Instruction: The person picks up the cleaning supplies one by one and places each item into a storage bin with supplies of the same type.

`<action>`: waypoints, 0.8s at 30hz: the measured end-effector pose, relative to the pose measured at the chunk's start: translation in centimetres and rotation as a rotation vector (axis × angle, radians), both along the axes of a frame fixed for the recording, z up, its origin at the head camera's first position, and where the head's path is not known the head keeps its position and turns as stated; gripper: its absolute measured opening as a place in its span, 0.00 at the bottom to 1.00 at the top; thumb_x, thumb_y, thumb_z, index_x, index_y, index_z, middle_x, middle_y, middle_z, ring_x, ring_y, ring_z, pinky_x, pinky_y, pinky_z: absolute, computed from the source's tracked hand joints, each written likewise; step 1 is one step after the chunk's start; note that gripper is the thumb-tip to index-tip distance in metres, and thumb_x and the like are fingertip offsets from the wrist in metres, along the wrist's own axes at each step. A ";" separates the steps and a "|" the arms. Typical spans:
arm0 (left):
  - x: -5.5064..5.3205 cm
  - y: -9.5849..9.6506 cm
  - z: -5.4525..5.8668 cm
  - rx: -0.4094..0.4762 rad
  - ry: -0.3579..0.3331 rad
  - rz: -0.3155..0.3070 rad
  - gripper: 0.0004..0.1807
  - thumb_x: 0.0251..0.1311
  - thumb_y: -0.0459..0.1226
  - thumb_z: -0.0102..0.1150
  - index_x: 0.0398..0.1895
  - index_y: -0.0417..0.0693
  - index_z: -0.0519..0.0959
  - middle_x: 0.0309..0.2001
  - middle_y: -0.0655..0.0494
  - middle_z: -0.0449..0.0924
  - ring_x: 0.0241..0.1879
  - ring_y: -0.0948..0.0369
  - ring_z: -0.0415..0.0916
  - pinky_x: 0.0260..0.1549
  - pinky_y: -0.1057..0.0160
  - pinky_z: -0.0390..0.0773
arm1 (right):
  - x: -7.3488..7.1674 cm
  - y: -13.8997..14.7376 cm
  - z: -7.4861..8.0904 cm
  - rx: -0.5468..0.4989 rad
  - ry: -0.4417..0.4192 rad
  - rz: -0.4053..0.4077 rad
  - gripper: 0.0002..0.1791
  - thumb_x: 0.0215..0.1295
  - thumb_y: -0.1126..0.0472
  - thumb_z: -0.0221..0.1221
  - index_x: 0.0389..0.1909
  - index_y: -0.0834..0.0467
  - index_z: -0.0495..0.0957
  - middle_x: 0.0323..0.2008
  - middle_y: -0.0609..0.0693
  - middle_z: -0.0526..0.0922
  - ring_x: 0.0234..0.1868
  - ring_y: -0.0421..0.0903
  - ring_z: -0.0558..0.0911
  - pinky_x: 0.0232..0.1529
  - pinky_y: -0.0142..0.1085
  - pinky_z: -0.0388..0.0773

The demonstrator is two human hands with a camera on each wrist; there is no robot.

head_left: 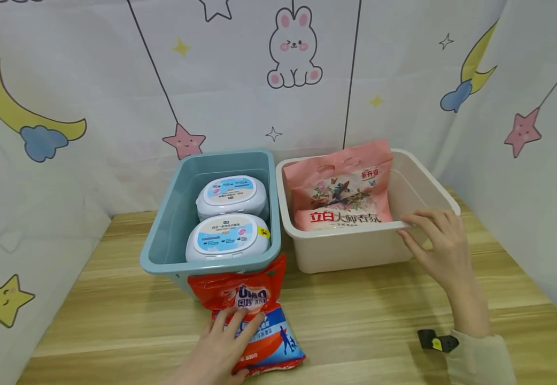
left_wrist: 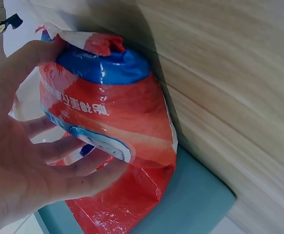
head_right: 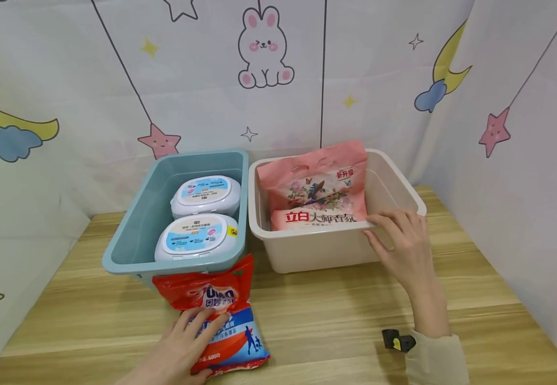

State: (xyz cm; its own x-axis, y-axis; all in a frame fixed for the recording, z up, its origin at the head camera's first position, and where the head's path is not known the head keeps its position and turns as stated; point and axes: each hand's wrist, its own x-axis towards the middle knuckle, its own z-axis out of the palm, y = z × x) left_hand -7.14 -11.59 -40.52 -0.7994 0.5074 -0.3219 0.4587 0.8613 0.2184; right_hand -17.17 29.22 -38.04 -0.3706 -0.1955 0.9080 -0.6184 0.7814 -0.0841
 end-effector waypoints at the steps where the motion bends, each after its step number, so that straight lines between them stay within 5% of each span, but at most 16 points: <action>1: 0.0 0.0 0.0 -0.001 0.001 -0.002 0.49 0.47 0.53 0.70 0.73 0.62 0.56 0.67 0.47 0.62 0.66 0.44 0.56 0.51 0.36 0.74 | 0.0 0.0 0.0 0.001 -0.001 0.001 0.23 0.67 0.45 0.56 0.36 0.64 0.83 0.35 0.62 0.82 0.39 0.61 0.73 0.39 0.50 0.61; 24: 0.3 -0.2 -0.8 0.042 0.060 -0.037 0.46 0.48 0.45 0.71 0.71 0.69 0.58 0.63 0.46 0.64 0.60 0.45 0.60 0.50 0.37 0.75 | -0.1 -0.1 -0.2 -0.002 -0.007 -0.017 0.23 0.67 0.46 0.56 0.36 0.64 0.83 0.35 0.63 0.82 0.39 0.63 0.73 0.38 0.51 0.60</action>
